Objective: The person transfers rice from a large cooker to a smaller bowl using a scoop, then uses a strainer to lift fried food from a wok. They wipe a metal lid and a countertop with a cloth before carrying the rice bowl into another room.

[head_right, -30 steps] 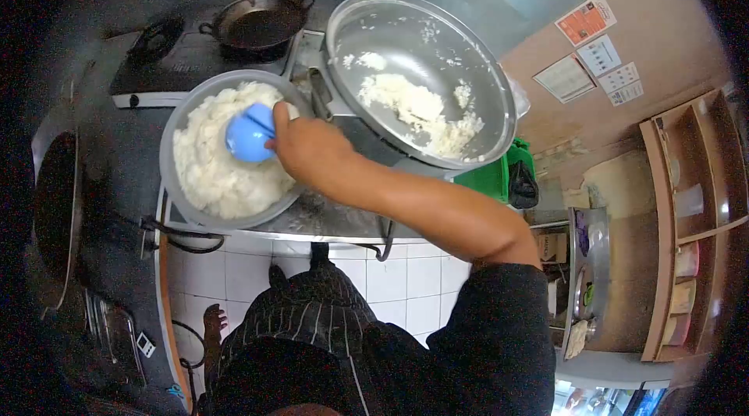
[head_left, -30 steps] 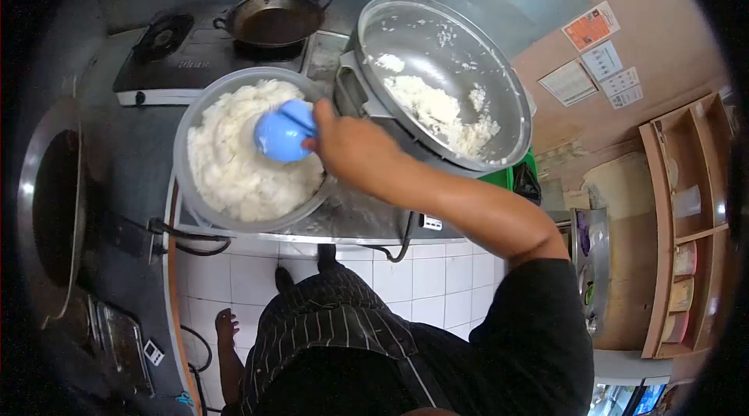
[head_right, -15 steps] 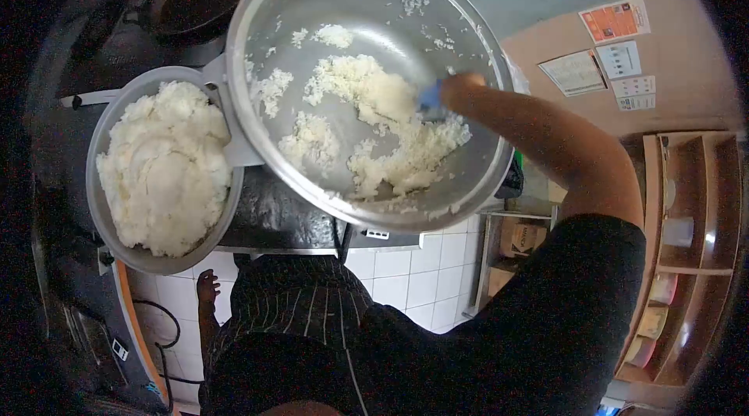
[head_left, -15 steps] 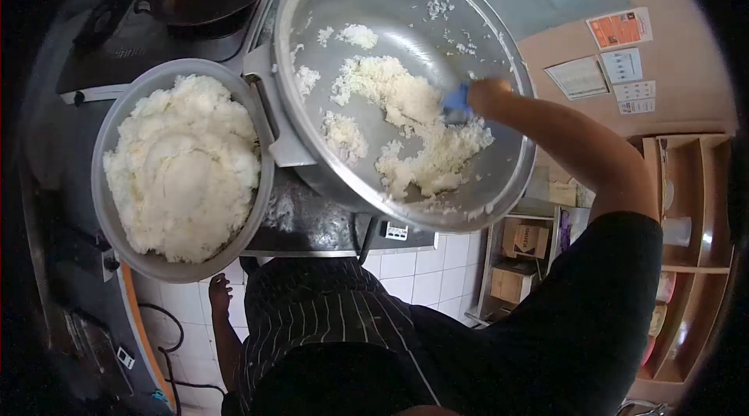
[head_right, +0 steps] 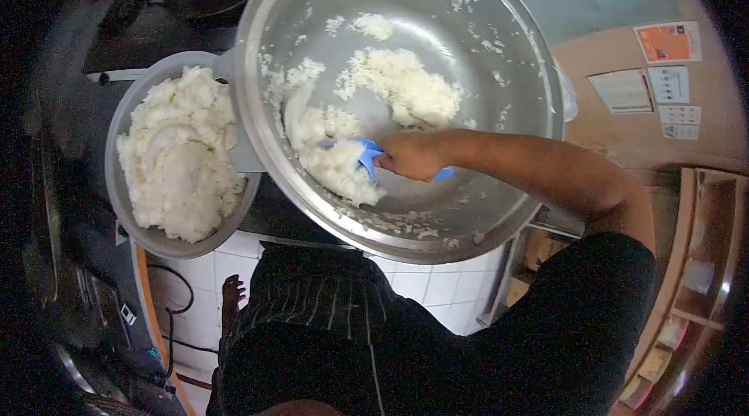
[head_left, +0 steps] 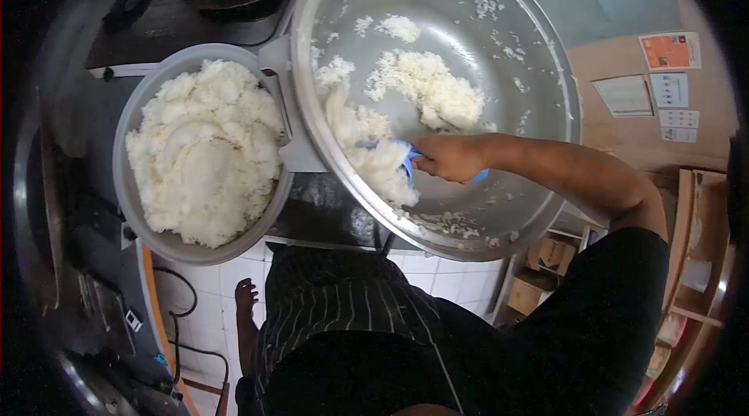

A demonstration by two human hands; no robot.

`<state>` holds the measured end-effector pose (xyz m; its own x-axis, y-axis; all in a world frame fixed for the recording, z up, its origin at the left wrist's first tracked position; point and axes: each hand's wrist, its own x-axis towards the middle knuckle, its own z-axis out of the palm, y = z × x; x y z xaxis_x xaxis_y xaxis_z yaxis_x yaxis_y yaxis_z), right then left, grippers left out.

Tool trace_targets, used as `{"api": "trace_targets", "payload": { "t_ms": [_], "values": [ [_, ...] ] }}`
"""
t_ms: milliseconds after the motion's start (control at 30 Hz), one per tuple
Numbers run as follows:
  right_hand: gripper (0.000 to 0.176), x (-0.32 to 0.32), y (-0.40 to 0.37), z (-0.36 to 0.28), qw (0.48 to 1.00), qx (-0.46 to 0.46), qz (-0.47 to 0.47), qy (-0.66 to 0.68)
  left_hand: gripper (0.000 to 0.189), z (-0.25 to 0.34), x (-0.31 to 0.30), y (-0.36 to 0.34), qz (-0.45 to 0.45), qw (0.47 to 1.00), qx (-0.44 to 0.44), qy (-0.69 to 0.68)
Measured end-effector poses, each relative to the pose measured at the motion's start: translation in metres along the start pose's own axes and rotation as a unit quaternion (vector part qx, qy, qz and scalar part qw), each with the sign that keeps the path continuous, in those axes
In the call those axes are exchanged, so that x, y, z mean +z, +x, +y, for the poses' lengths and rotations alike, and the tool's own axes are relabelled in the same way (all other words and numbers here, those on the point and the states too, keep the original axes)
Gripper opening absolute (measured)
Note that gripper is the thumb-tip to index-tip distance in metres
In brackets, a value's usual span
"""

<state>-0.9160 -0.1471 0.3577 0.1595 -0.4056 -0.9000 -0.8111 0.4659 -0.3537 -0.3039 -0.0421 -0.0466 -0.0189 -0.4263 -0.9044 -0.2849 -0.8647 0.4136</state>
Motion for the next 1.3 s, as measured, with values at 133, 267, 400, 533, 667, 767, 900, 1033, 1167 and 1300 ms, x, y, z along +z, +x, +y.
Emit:
{"api": "trace_targets", "payload": {
  "t_ms": [133,267,400,533,667,767,900,1033,1167,1300],
  "values": [
    [0.032,-0.028,-0.032,-0.049,0.999,0.000,0.029,0.033,0.027,0.027,0.008,-0.016,0.007,0.999,0.037,-0.004],
    [0.020,-0.022,-0.041,-0.029,0.968,-0.014,-0.057,0.245,0.028,0.047,0.017,-0.022,0.031,0.998,0.057,0.024],
    [0.014,-0.018,-0.059,-0.025,0.886,-0.003,-0.161,0.436,0.027,0.055,0.023,-0.028,0.040,0.998,0.043,0.030],
    [0.013,-0.010,-0.067,-0.031,0.880,-0.006,-0.137,0.455,0.024,0.047,0.011,-0.020,0.036,0.999,0.016,0.027],
    [0.014,-0.004,-0.079,-0.034,0.857,-0.027,-0.104,0.504,0.021,0.035,-0.008,-0.008,0.035,0.998,0.056,0.003],
    [0.014,-0.004,-0.103,-0.053,0.843,-0.023,-0.077,0.532,0.025,0.017,-0.023,0.005,0.034,0.997,0.056,-0.038],
    [0.014,-0.005,-0.133,-0.092,0.824,-0.039,-0.038,0.564,0.028,-0.008,-0.047,0.004,0.021,0.996,0.059,-0.068],
    [0.024,0.009,-0.149,-0.166,0.810,-0.046,-0.010,0.585,0.030,-0.025,-0.080,-0.002,0.007,0.993,0.049,-0.107],
    [0.031,0.046,-0.126,-0.224,0.739,-0.044,-0.058,0.670,0.027,-0.051,-0.105,-0.009,0.073,0.991,0.062,-0.094],
    [0.029,0.092,-0.060,-0.259,0.704,-0.043,-0.077,0.704,0.019,-0.084,-0.143,-0.007,0.083,0.985,0.042,-0.142]
  ]
}}
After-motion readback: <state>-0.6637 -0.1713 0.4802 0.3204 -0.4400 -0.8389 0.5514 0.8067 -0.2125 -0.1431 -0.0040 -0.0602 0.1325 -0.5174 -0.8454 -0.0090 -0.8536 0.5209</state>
